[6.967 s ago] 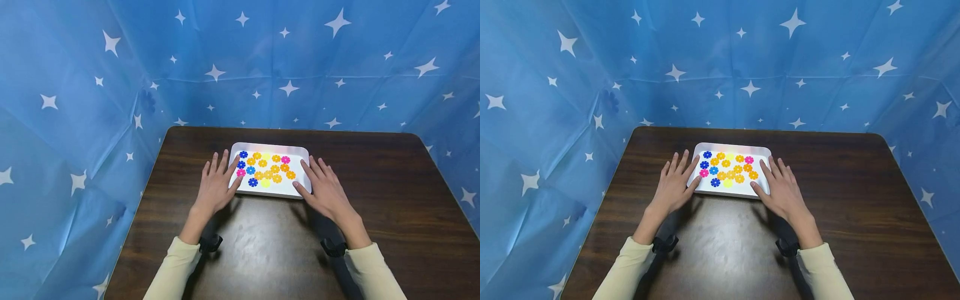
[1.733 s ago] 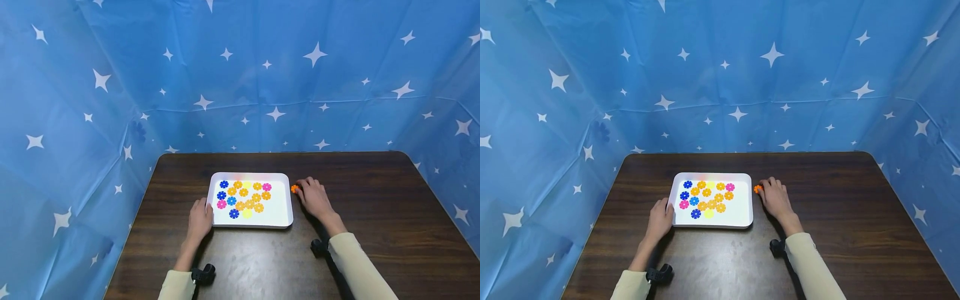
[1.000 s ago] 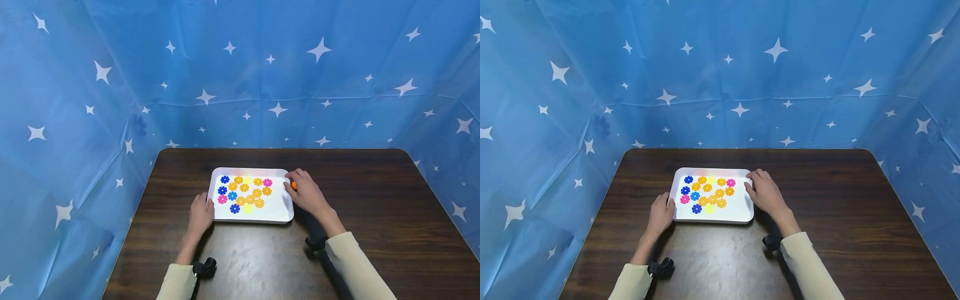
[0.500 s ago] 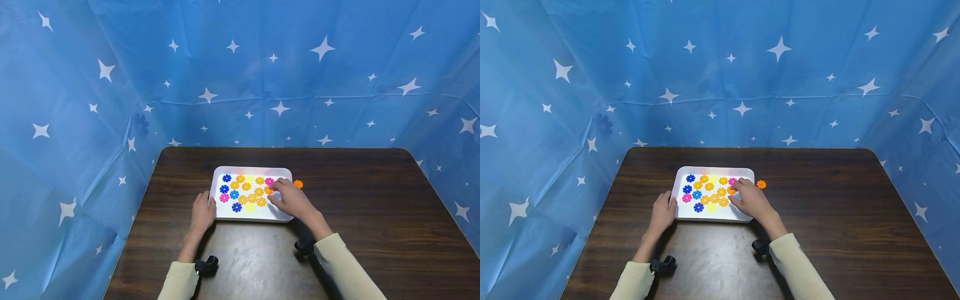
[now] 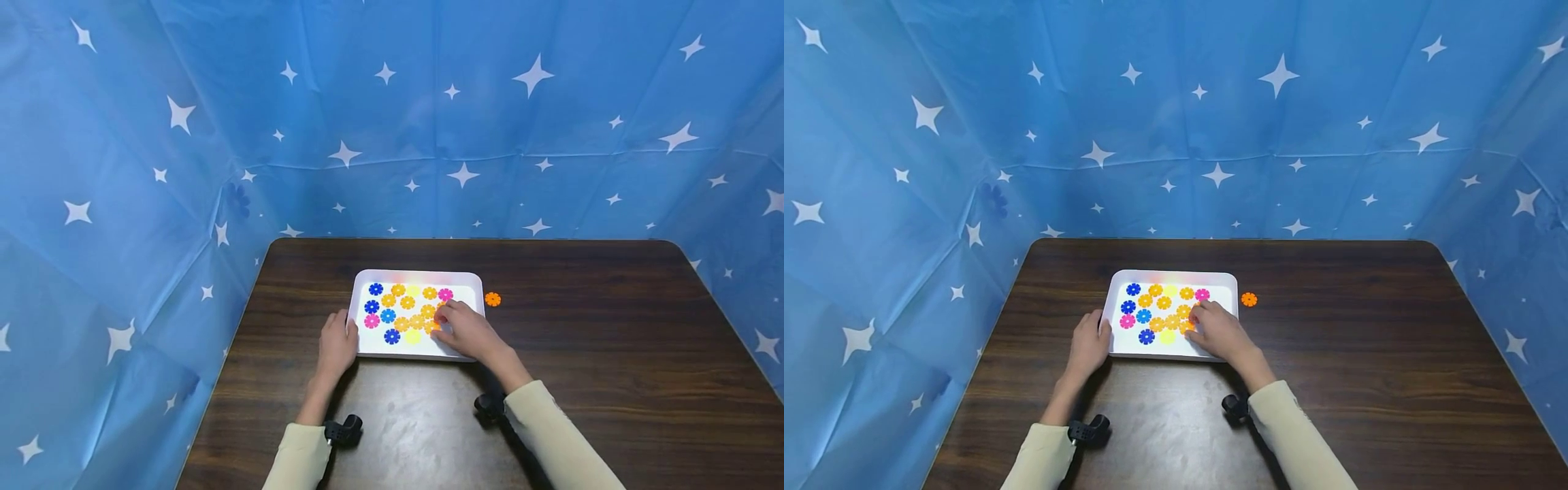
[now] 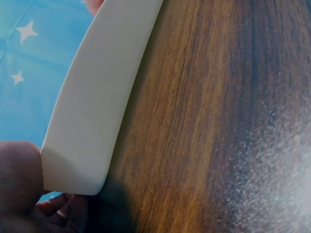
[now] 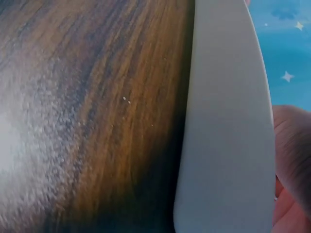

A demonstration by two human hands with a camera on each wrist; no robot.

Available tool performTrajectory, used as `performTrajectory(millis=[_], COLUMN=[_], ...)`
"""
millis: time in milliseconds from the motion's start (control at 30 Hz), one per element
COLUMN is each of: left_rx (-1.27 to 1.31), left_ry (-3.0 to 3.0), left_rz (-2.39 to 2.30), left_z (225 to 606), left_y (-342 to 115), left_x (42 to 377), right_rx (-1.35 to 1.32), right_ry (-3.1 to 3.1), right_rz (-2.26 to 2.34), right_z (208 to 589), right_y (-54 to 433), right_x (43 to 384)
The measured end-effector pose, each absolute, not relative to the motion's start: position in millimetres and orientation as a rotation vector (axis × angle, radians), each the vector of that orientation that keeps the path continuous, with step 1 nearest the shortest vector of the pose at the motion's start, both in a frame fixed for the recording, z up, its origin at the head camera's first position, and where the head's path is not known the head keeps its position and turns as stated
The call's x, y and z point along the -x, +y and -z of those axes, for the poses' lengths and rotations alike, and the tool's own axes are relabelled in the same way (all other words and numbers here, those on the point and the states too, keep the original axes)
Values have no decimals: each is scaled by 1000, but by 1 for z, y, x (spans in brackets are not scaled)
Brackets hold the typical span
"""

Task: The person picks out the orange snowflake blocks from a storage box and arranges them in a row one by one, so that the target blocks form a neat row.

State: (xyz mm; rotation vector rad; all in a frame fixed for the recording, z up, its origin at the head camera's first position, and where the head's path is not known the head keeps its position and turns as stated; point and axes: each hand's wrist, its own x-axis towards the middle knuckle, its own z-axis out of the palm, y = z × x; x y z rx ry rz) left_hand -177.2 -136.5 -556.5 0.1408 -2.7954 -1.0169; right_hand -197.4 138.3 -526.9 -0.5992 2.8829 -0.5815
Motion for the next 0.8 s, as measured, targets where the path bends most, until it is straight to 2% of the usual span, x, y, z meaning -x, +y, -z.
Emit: performTrajectory(millis=[333,800], left_rx=[-171,-196], left_ry=[-2825,-2866], left_rz=[1038,1046], left_z=[557,555], left_y=[-136,-136], left_x=[178,178], right_rx=[562,673], right_ry=[2896,2883], right_rz=[543,515], right_z=[529,529], right_y=[132,131], right_x=[199,199])
